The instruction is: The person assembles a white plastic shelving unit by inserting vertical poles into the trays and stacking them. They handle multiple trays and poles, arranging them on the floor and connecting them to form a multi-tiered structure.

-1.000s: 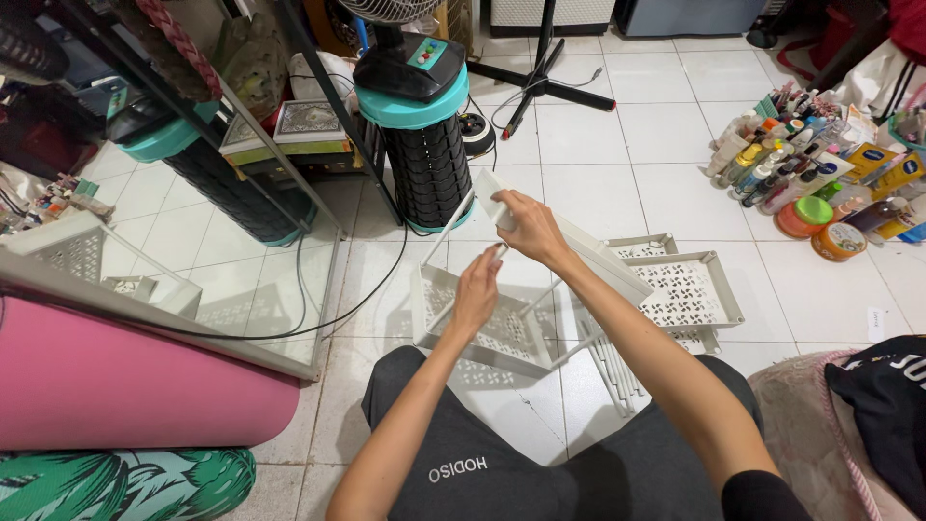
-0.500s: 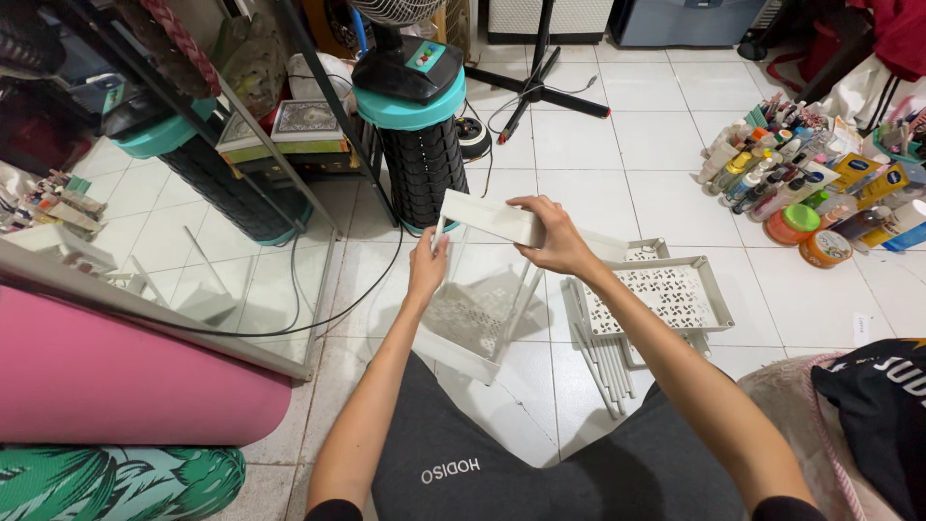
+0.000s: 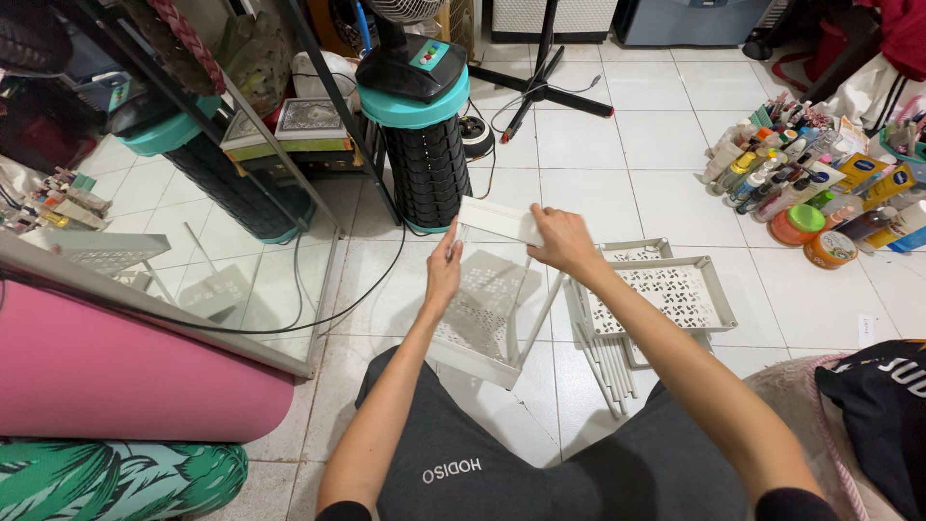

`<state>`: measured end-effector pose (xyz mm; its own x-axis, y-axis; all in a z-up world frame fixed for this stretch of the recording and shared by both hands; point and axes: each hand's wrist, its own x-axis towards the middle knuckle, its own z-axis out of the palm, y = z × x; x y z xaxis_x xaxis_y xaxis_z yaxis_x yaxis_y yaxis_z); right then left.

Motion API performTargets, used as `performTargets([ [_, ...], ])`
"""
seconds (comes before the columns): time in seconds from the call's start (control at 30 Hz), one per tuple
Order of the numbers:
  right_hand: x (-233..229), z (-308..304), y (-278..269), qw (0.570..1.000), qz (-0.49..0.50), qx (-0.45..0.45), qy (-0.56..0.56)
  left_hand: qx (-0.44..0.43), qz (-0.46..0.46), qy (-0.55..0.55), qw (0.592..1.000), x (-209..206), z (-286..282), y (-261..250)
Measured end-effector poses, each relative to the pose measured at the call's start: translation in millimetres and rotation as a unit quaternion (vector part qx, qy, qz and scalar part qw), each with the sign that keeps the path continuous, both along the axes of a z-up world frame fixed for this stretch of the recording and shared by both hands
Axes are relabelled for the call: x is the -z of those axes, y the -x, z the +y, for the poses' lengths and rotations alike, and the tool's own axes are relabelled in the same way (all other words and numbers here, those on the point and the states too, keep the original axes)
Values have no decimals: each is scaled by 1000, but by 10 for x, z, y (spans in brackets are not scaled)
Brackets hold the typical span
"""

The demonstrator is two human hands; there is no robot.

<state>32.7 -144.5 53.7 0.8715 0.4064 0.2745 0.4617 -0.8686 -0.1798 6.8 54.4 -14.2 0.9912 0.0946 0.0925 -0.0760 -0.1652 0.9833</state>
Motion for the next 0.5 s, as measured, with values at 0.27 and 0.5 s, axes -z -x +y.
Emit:
performTargets([
  [0.27,239,99,-28,993,-84,-57,-61,3,-78,-23,997,-84,-112,149],
  [0.5,181,99,14,994,-71,-53,-70,-40,-59,-94,993,-162,-146,192],
])
